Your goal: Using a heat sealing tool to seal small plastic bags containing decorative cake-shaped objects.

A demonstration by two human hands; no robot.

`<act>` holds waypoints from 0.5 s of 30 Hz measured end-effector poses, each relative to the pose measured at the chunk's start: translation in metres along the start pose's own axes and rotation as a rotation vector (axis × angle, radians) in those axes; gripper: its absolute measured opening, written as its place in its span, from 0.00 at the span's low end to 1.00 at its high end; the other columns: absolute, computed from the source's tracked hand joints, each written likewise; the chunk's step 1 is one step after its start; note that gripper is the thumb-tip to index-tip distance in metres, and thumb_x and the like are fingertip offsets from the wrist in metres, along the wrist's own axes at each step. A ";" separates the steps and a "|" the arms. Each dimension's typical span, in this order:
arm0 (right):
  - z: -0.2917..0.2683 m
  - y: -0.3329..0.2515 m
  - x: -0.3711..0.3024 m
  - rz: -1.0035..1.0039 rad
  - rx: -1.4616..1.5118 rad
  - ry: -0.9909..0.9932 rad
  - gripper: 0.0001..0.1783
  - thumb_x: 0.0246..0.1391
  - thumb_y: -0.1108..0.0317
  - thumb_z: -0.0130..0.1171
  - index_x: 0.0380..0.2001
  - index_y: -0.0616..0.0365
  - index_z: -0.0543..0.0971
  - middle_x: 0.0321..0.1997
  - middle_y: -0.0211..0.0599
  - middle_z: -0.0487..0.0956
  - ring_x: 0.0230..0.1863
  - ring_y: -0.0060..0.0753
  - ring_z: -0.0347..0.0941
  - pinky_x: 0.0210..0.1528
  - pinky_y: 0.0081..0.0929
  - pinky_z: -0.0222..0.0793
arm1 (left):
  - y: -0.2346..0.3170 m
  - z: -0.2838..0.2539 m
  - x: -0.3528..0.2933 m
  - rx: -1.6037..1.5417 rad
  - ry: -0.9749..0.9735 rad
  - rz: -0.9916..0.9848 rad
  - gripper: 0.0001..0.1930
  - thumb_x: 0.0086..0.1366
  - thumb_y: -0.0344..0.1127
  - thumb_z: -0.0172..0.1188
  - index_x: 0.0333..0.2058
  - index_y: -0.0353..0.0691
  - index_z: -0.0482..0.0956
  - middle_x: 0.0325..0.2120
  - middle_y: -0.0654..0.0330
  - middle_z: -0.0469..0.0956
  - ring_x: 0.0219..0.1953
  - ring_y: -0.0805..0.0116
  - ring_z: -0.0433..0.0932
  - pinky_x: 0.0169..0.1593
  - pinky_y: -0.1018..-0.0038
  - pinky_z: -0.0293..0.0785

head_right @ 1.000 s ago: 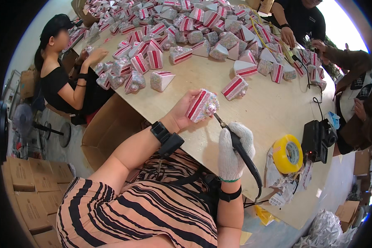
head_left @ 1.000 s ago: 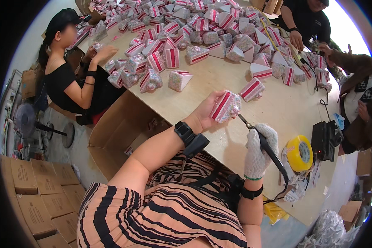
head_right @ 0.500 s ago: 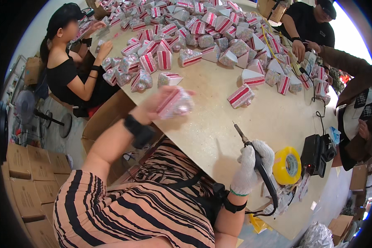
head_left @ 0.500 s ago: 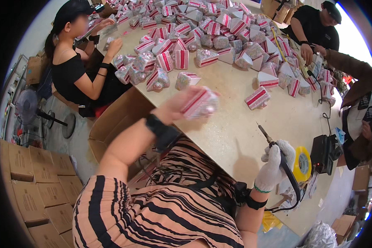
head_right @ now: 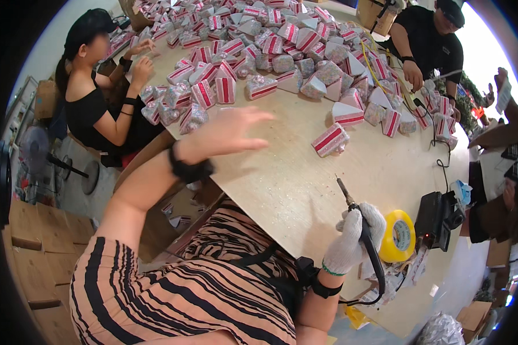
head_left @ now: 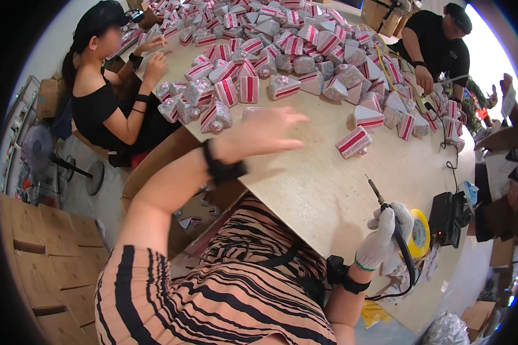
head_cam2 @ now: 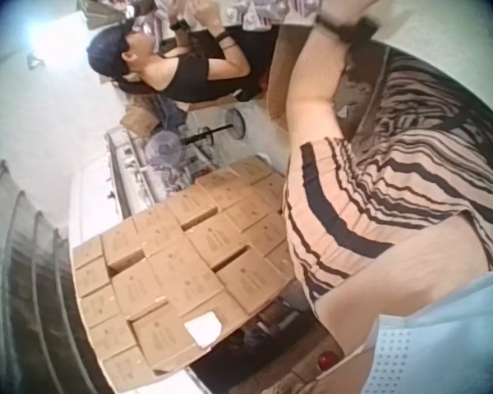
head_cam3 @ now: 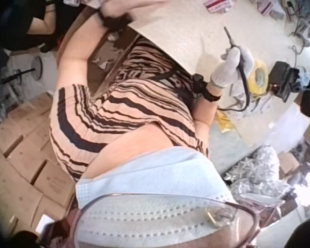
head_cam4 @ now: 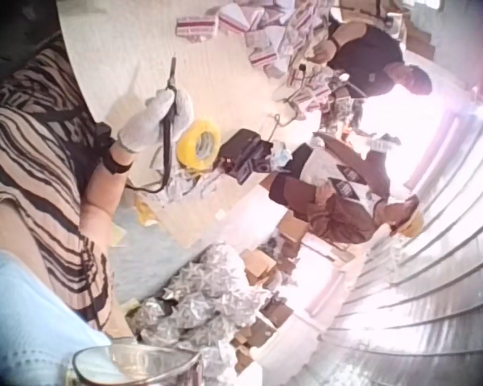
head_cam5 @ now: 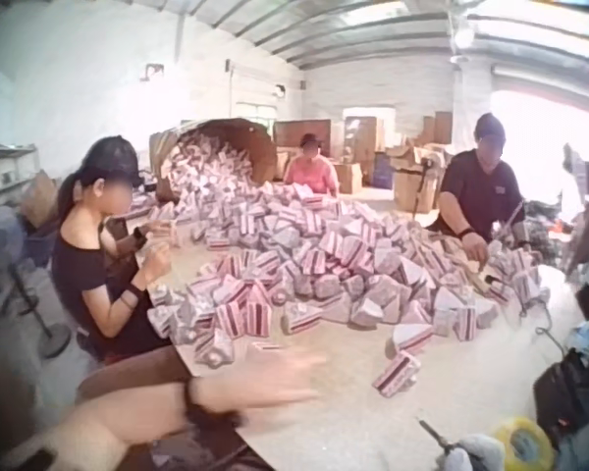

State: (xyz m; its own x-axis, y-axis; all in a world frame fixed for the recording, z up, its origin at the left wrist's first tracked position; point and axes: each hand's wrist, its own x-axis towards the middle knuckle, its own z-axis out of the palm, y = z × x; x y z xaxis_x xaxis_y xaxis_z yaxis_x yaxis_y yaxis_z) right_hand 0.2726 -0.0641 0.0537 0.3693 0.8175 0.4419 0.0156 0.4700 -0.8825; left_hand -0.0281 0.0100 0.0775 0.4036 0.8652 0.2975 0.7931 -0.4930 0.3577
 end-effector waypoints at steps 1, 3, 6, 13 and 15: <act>0.000 -0.001 0.000 -0.023 -0.025 0.016 0.08 0.52 0.72 0.55 0.37 0.63 0.75 0.29 0.37 0.73 0.21 0.21 0.69 0.19 0.14 0.63 | 0.010 0.023 0.029 -0.039 -0.048 0.024 0.31 0.59 0.49 0.60 0.57 0.40 0.67 0.48 0.45 0.73 0.49 0.47 0.73 0.52 0.61 0.71; 0.000 -0.001 -0.001 -0.027 -0.045 0.054 0.08 0.52 0.72 0.56 0.37 0.62 0.75 0.29 0.37 0.74 0.21 0.21 0.68 0.19 0.14 0.62 | 0.033 0.067 0.075 -0.100 0.008 0.036 0.34 0.57 0.49 0.62 0.58 0.39 0.65 0.45 0.42 0.73 0.48 0.46 0.75 0.51 0.58 0.70; -0.003 -0.001 0.000 -0.024 -0.073 0.080 0.09 0.52 0.72 0.56 0.37 0.62 0.75 0.27 0.36 0.74 0.21 0.20 0.68 0.19 0.13 0.62 | 0.049 0.112 0.117 -0.112 -0.007 -0.035 0.35 0.55 0.48 0.64 0.57 0.39 0.64 0.44 0.41 0.73 0.46 0.46 0.76 0.50 0.58 0.71; -0.005 0.015 0.007 -0.019 -0.022 0.054 0.10 0.52 0.79 0.56 0.39 0.64 0.73 0.31 0.38 0.74 0.22 0.20 0.69 0.20 0.13 0.63 | 0.037 0.122 0.093 -0.773 -0.072 -0.191 0.34 0.53 0.35 0.65 0.58 0.39 0.62 0.40 0.49 0.76 0.38 0.58 0.79 0.39 0.66 0.77; 0.001 0.020 0.005 -0.019 -0.006 0.033 0.10 0.51 0.80 0.57 0.38 0.63 0.74 0.34 0.36 0.75 0.24 0.18 0.69 0.22 0.14 0.64 | 0.039 0.115 0.071 -1.075 -0.108 -0.316 0.34 0.54 0.32 0.64 0.59 0.39 0.61 0.39 0.53 0.76 0.37 0.62 0.79 0.38 0.68 0.77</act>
State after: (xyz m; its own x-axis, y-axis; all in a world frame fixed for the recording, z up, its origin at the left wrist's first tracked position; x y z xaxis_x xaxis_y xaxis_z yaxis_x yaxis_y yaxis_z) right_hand 0.2737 -0.0507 0.0383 0.3991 0.7970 0.4534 0.0286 0.4834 -0.8749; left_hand 0.0840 0.0624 0.0106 0.3331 0.9429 -0.0012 0.0826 -0.0280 0.9962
